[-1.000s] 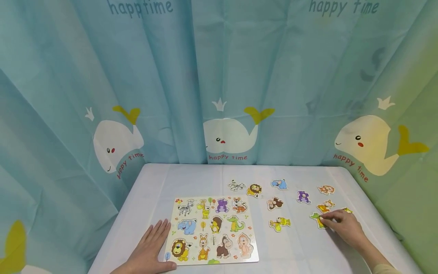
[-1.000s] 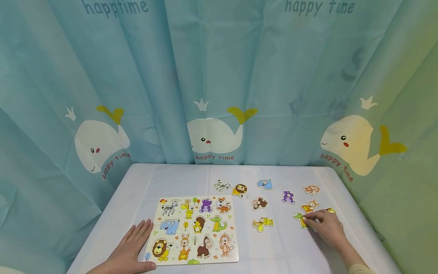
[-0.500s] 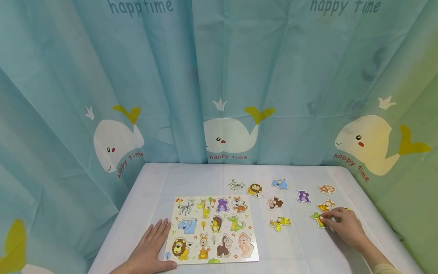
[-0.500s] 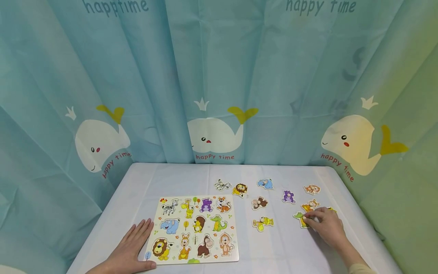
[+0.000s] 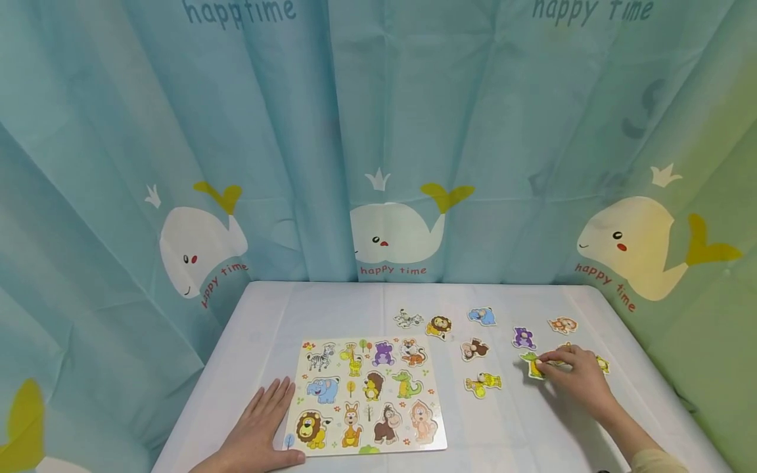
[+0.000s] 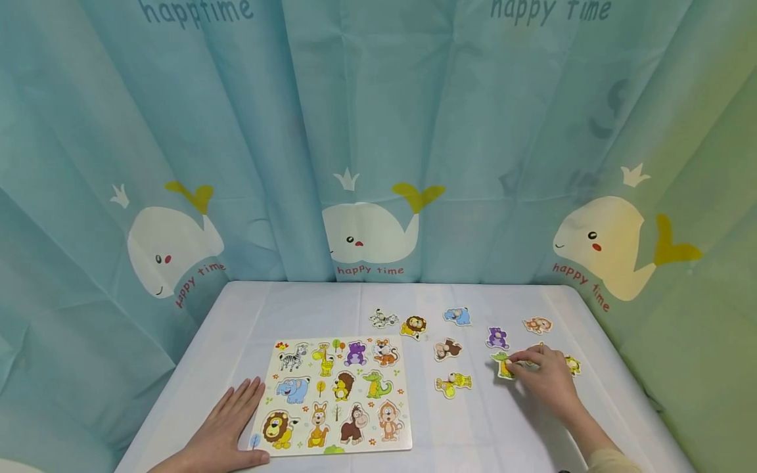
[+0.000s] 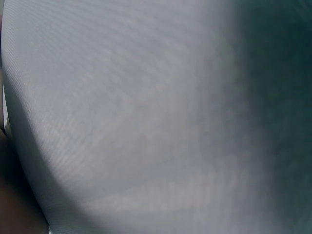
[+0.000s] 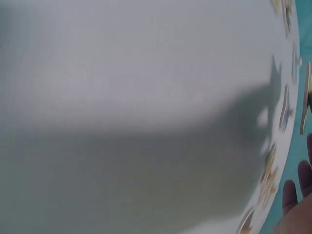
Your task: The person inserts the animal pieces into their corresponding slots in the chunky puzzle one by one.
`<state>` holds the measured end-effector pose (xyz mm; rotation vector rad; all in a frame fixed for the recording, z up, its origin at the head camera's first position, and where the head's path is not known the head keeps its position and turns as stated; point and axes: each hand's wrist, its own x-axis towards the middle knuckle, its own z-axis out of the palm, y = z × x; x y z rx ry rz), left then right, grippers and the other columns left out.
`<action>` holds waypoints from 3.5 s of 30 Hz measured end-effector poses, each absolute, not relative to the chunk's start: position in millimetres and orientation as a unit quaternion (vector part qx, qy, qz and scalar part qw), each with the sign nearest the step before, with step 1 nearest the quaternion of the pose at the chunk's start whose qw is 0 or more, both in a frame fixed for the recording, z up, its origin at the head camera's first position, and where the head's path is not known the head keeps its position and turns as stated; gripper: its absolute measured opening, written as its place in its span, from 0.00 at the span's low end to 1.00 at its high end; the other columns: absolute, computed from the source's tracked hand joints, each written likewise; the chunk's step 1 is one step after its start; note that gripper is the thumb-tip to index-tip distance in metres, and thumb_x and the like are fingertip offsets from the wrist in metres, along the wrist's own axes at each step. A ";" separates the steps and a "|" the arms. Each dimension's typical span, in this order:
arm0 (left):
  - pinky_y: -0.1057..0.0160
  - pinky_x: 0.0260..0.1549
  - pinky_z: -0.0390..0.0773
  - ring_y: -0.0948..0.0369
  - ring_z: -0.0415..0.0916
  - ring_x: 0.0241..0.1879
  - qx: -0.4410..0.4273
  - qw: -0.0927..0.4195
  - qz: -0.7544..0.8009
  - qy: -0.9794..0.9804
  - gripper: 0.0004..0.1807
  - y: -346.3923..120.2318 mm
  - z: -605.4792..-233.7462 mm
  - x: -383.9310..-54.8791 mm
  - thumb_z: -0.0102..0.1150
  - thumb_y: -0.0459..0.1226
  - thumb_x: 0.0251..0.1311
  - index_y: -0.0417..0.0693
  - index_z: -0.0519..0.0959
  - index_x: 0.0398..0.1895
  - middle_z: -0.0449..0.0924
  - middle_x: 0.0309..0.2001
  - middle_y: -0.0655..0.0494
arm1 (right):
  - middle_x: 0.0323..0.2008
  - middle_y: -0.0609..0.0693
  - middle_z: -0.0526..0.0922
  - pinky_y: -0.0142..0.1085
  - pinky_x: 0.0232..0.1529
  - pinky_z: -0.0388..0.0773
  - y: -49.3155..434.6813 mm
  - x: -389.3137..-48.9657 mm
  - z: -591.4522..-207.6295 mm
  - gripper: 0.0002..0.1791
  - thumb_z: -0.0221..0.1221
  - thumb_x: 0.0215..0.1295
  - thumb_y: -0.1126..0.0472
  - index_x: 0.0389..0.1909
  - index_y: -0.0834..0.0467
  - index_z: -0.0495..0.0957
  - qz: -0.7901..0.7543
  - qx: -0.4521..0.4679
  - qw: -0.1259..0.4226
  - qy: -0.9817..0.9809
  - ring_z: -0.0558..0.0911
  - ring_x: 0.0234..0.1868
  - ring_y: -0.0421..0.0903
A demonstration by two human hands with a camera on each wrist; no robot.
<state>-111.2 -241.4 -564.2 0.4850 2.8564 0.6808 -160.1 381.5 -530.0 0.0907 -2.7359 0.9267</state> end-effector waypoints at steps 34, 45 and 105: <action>0.73 0.68 0.15 0.49 0.36 0.81 0.149 0.101 0.216 0.960 0.71 -239.9 -560.0 -112.0 0.65 0.75 0.40 0.40 0.53 0.81 0.47 0.82 0.47 | 0.35 0.38 0.79 0.42 0.46 0.69 217.1 -180.5 -513.6 0.06 0.77 0.55 0.56 0.31 0.43 0.90 0.394 0.064 0.054 -0.915 0.71 0.46 0.44; 0.73 0.67 0.15 0.43 0.39 0.80 0.153 0.098 0.209 0.961 0.72 -239.3 -557.2 -111.5 0.65 0.75 0.40 0.39 0.54 0.81 0.48 0.82 0.46 | 0.31 0.32 0.76 0.45 0.50 0.70 182.7 -178.7 -526.3 0.09 0.79 0.52 0.57 0.27 0.40 0.89 0.370 0.103 0.084 -0.920 0.72 0.43 0.42; 0.74 0.69 0.18 0.59 0.33 0.81 0.172 0.048 0.207 0.962 0.69 -241.8 -563.8 -107.2 0.63 0.75 0.43 0.38 0.57 0.80 0.52 0.81 0.45 | 0.31 0.32 0.73 0.40 0.43 0.65 140.6 -170.2 -550.7 0.08 0.79 0.50 0.51 0.24 0.40 0.87 0.307 0.099 0.078 -0.943 0.69 0.41 0.40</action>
